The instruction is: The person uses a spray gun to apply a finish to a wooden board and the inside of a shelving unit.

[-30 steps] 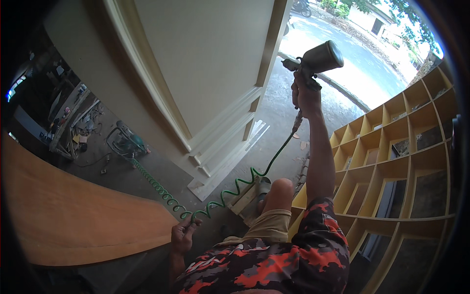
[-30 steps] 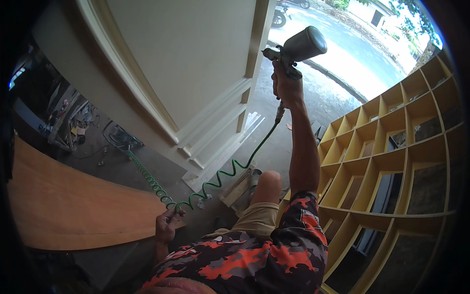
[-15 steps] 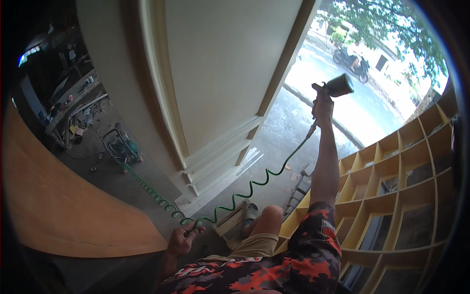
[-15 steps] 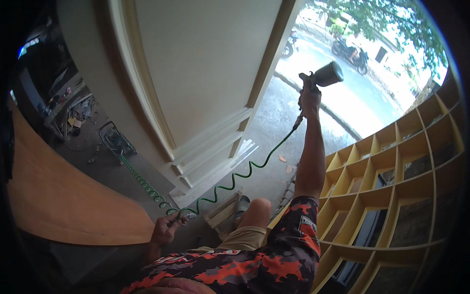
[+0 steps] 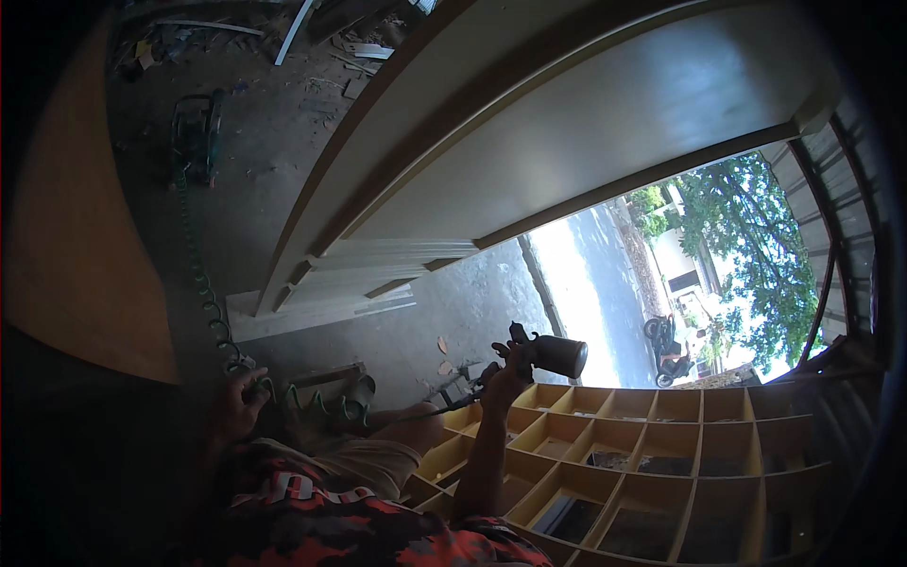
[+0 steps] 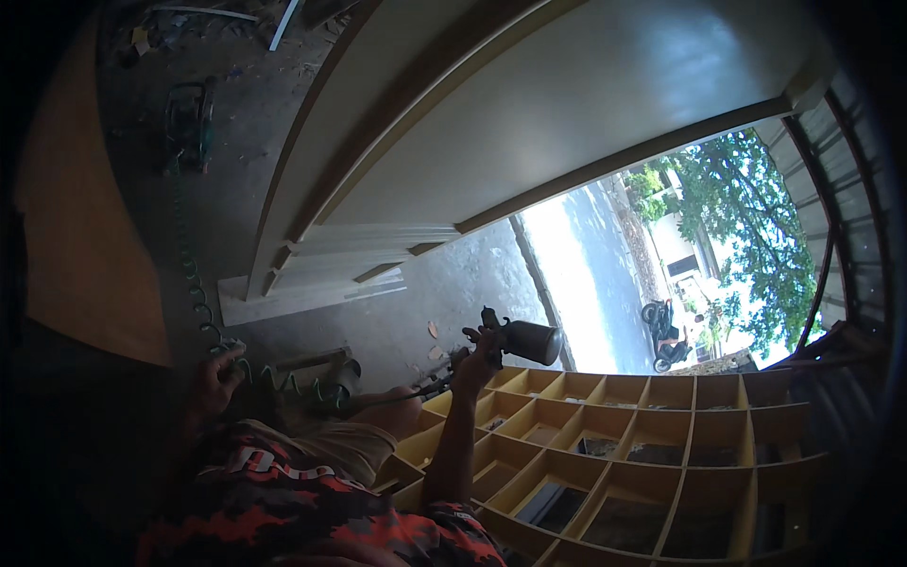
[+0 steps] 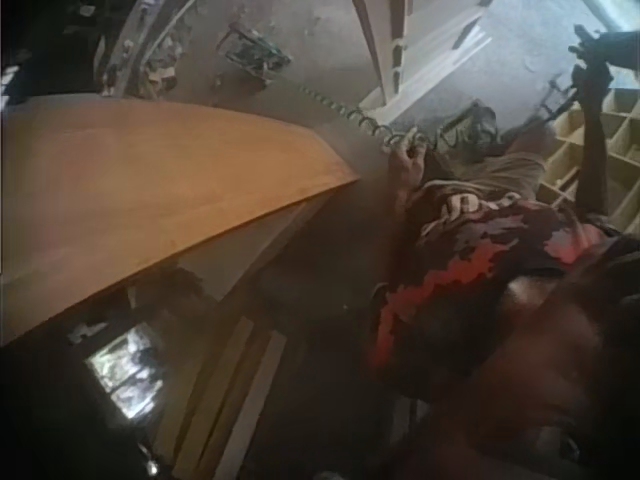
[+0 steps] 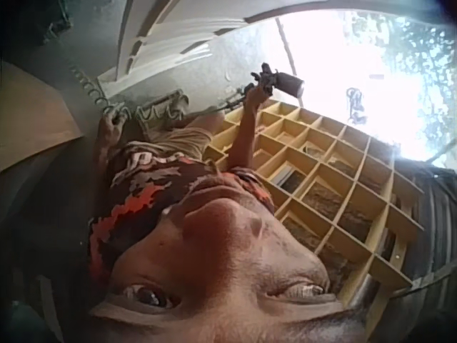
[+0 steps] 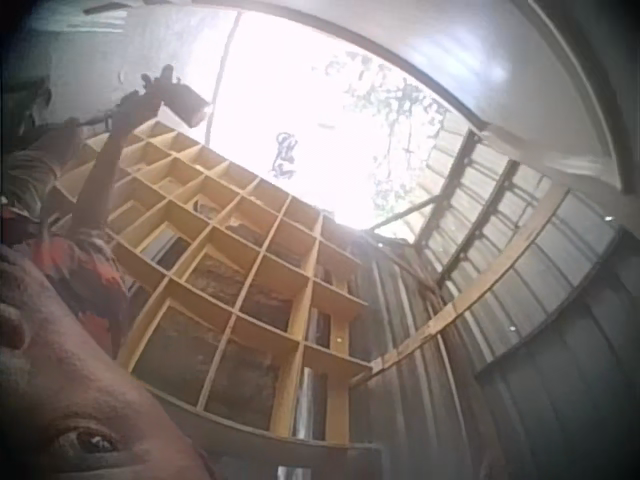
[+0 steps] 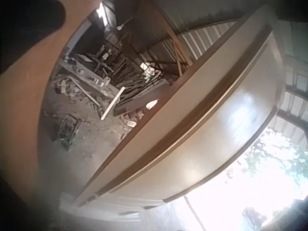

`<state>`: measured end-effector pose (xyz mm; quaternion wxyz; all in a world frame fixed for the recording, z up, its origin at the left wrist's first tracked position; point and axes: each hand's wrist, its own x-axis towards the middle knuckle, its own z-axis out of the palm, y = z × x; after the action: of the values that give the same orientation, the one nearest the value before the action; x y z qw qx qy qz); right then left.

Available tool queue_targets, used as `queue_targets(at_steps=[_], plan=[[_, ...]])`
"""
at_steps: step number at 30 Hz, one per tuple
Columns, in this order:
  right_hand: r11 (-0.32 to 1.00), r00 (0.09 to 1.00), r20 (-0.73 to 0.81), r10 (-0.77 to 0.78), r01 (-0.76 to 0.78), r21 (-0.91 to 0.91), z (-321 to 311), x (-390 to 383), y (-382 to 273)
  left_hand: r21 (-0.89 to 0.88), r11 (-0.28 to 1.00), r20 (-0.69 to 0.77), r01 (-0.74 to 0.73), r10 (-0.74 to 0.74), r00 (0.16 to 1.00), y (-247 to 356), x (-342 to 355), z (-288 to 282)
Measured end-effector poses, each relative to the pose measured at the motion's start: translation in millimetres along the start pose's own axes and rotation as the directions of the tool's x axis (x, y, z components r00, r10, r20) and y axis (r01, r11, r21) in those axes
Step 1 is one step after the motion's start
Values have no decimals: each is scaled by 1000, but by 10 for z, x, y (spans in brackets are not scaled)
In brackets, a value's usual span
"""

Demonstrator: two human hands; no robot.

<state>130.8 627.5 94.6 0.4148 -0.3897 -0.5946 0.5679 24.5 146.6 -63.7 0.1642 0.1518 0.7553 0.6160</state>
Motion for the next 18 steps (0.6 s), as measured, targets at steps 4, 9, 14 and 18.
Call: queue_targets(at_steps=[4, 9, 14, 18], plan=[[886, 940, 168, -298, 338, -317, 120, -867, 368, -73, 977, 47, 199, -196, 979, 52, -82, -293], [990, 941, 318, -111, 131, -43, 508, -1727, 625, 23, 993, 1, 117, -117, 993, 80, -172, -514], [958, 765, 643, -52, 220, -185, 538, -2234, 978, -148, 982, -1, 119, -120, 993, 272, -242, -460], [959, 475, 878, -63, 273, -79, 781, -2593, 995, -194, 981, -96, -22, 3, 995, 284, -273, -345]])
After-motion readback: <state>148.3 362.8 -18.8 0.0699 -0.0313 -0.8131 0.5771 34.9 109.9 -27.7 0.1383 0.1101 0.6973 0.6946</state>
